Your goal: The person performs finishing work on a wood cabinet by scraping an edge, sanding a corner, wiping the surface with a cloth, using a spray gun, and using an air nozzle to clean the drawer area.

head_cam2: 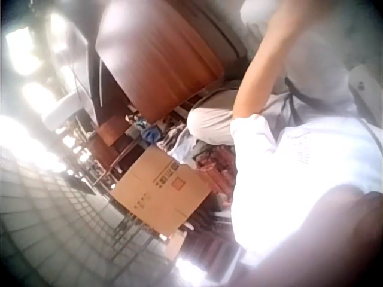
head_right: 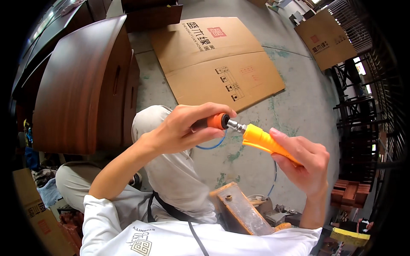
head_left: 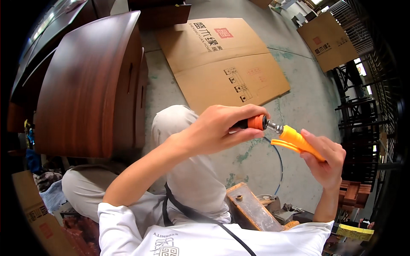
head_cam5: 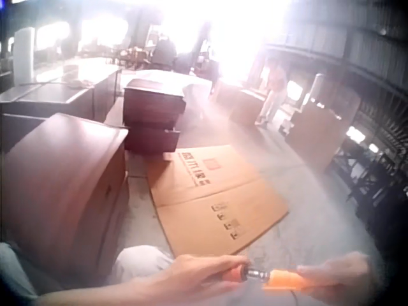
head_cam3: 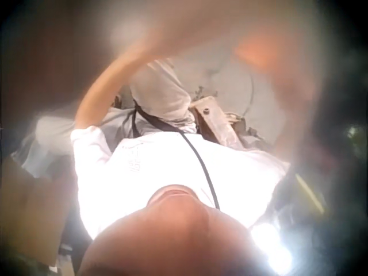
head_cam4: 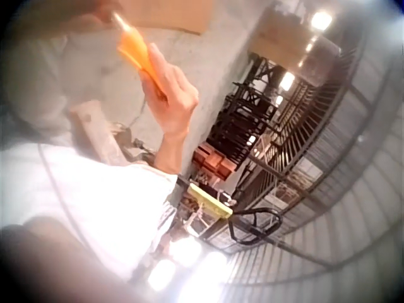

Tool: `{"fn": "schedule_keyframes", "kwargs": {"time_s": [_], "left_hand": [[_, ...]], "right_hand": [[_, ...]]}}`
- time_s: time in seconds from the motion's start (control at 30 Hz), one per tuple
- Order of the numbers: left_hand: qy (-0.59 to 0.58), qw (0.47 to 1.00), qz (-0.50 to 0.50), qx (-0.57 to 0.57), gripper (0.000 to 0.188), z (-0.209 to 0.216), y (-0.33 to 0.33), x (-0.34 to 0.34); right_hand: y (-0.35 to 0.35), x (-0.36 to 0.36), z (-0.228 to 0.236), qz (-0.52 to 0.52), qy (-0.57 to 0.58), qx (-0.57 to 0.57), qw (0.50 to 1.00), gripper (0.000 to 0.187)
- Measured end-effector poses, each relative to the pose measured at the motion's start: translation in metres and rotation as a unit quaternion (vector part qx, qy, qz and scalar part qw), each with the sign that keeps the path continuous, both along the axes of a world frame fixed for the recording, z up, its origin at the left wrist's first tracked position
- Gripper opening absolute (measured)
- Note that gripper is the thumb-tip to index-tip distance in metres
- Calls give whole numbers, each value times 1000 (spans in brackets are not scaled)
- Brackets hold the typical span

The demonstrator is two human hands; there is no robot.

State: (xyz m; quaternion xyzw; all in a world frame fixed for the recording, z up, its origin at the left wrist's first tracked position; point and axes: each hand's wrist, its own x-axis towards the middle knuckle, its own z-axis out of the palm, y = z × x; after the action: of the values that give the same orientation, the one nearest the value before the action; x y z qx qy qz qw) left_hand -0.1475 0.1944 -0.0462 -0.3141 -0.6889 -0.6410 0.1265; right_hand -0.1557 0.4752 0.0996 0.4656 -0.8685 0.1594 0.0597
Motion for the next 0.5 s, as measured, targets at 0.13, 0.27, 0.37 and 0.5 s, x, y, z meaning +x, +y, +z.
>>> {"fn": "schedule_keyframes", "kwargs": {"time_s": [0.13, 0.27, 0.37, 0.5], "left_hand": [[77, 995, -23, -58, 38, 0, -12, 19], [133, 982, -20, -133, 29, 0, -25, 49], [180, 975, -27, -131, 29, 7, -18, 56], [129, 988, -17, -85, 30, -2, -11, 60]], "right_hand": [[-20, 14, 21, 80, 41, 107, 990, 51], [-35, 39, 22, 118, 66, 130, 982, 49], [-34, 61, 32, 83, 45, 176, 980, 47], [-38, 33, 27, 154, 96, 196, 964, 41]]}}
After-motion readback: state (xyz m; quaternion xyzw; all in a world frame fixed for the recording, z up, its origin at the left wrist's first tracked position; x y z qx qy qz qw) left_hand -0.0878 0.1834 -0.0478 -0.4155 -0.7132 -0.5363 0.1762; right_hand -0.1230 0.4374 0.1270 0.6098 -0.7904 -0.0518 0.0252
